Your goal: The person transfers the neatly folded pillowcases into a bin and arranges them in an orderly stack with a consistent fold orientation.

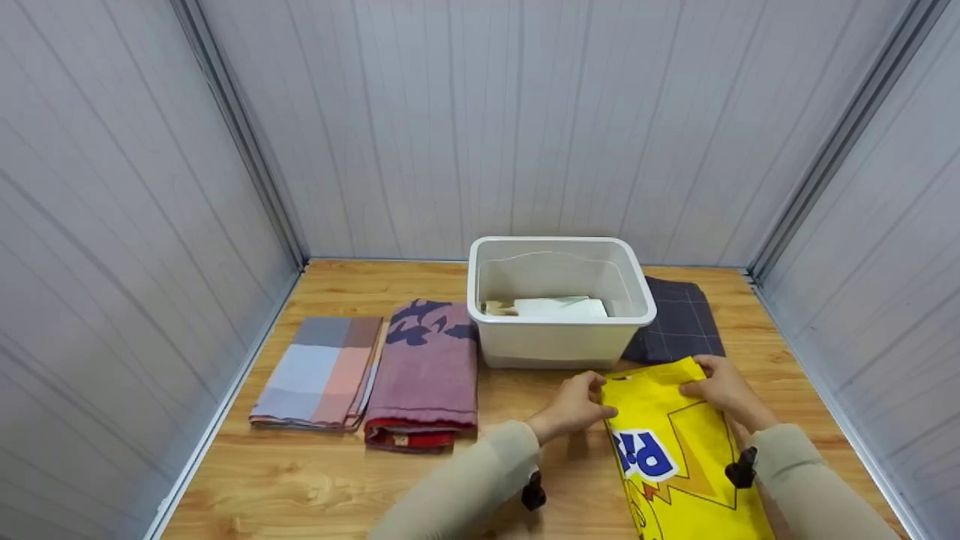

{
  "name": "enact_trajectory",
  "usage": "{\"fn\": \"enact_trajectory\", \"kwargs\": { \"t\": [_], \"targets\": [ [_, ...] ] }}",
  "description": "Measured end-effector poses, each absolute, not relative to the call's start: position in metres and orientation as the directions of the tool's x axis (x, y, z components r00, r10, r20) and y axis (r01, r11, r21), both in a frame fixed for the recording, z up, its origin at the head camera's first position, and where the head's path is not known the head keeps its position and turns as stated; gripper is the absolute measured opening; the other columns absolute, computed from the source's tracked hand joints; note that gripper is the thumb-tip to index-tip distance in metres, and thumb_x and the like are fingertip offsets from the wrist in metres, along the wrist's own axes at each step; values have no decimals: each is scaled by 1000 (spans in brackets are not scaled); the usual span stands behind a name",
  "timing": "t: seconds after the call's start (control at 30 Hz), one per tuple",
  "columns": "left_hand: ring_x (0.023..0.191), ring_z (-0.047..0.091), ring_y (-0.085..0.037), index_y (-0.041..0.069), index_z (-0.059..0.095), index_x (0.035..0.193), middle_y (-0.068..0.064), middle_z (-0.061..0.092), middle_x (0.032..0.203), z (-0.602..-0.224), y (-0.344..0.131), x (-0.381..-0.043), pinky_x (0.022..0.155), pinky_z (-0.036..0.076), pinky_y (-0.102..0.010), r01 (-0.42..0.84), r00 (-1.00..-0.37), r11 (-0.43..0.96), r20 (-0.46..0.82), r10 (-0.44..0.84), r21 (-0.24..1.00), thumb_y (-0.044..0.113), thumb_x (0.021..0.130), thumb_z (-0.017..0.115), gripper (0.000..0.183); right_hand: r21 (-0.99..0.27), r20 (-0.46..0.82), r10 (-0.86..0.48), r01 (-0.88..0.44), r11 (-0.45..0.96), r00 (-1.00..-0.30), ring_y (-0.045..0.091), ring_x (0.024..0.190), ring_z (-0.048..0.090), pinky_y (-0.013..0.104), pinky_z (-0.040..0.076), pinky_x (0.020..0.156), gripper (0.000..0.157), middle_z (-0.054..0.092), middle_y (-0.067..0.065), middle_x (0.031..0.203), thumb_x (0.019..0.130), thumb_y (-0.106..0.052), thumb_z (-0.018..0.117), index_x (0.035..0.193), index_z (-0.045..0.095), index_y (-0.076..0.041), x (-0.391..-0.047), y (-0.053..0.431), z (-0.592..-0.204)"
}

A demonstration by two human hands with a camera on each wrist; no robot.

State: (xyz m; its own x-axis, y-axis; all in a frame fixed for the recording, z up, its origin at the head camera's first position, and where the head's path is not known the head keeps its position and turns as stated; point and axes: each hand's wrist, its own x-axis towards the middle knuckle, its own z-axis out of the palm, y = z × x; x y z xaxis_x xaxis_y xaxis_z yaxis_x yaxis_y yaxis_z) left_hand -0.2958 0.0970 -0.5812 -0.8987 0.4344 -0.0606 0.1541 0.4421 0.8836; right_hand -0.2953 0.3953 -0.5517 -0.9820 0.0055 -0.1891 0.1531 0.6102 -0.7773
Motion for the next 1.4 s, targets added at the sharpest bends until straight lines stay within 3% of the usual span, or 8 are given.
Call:
{"fn": "enact_trajectory", "kwargs": {
  "t": [0.53,0.87,1.2,1.4],
  "targets": [
    [137,64,-27,3,63,145,-14,68,147,-557,83,-315,121,49,-37,324,-851,432,60,522,842,24,95,85,58,-799,-79,-145,-24,600,-986,22,90,68,24,62,79,31,76,14,109,93,1,80,122,71,4,-300,370,-527],
    [124,65,-17,9,66,142,-3,71,137,-550,78,-319,117,51,-31,347,-845,436,75,529,830,29,93,88,57,-806,-28,-234,-116,581,-972,20,87,66,22,60,77,29,75,12,103,87,1,84,114,72,3,-300,349,-512],
    [114,66,-7,11,63,147,-2,71,139,-542,72,-322,110,54,-27,355,-824,436,56,564,827,32,93,88,63,-794,36,-329,-226,564,-944,22,86,65,23,59,79,24,75,15,102,88,1,84,110,74,1,-300,329,-505],
    [103,66,-5,15,66,141,2,75,129,-542,68,-325,100,57,-23,390,-800,446,56,598,806,31,95,86,52,-802,62,-369,-267,535,-927,21,87,66,21,60,82,24,75,17,106,90,-1,84,112,75,1,-298,315,-500]
  ]
}}
